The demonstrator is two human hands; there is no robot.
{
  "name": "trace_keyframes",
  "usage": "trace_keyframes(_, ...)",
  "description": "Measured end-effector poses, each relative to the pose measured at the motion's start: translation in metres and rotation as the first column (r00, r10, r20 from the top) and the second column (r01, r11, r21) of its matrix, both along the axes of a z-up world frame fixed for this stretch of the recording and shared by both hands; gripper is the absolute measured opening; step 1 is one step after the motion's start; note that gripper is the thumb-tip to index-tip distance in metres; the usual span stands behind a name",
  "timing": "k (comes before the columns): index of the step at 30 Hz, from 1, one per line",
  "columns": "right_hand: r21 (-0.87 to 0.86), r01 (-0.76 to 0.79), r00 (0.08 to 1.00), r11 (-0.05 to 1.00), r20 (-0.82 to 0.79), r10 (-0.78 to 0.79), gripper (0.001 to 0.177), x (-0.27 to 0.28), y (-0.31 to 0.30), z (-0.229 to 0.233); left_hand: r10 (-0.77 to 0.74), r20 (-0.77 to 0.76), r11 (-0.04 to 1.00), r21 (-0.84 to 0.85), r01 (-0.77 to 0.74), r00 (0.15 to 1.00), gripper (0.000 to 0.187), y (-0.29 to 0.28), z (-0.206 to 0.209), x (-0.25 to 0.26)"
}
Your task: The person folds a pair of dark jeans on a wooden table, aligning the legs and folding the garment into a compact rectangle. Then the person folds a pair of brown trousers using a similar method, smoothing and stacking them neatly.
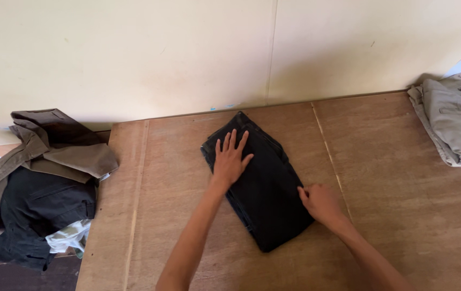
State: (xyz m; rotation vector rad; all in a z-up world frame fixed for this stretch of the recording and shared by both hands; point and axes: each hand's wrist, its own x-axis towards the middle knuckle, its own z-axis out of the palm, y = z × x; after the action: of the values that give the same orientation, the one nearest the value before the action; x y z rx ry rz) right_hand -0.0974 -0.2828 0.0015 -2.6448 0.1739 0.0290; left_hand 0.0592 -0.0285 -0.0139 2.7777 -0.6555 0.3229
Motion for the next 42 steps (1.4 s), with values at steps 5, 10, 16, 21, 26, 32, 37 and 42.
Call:
trace_keyframes(5, 0.044, -0.072, 0.960, 0.996, -0.270, 0.081, 0.045, 0.008, -0.008, -0.003, 0.113, 0.099, 0.990, -0.094, -0.104, 0.989, 0.079, -0.011, -0.009, -0.017)
trace_keyframes(10, 0.225, -0.090, 0.990, 0.970, -0.086, 0.111, 0.040, 0.052, -0.010, 0.005, 0.273, 0.095, 0.934, -0.263, -0.241, 0.957, 0.073, -0.004, -0.004, -0.022)
trace_keyframes(16, 0.254, 0.015, 1.000, 0.967, -0.020, -0.010, 0.044, 0.082, 0.035, 0.015, 0.418, 0.055, 0.826, -0.439, -0.354, 0.907, 0.041, 0.017, 0.003, -0.017)
trace_keyframes(21, 0.246, 0.018, 0.994, 0.969, 0.098, -0.044, 0.043, 0.077, 0.048, 0.020, 0.370, 0.078, 0.836, -0.463, -0.295, 0.926, 0.030, 0.017, 0.000, -0.007)
trace_keyframes(26, 0.239, 0.000, 0.977, 0.971, 0.205, -0.050, 0.045, 0.073, 0.051, 0.021, 0.392, 0.107, 0.848, -0.426, -0.314, 0.914, 0.027, 0.013, -0.002, -0.011)
trace_keyframes(32, 0.085, -0.012, 0.991, 0.996, 0.136, 0.000, 0.060, 0.073, 0.055, 0.034, 0.439, 0.216, 0.893, -0.214, -0.396, 0.872, 0.044, 0.002, 0.006, -0.020)
trace_keyframes(37, -0.053, -0.250, 0.871, 0.967, 0.423, 0.248, 0.070, 0.083, 0.062, 0.023, 0.411, 0.143, 0.900, -0.218, -0.376, 0.900, 0.069, -0.022, -0.003, -0.035)
trace_keyframes(42, -0.262, -0.376, 0.810, 0.889, 0.372, 0.452, 0.063, 0.113, 0.074, -0.004, 0.424, 0.099, 0.886, -0.254, -0.389, 0.900, 0.068, -0.026, -0.018, -0.031)
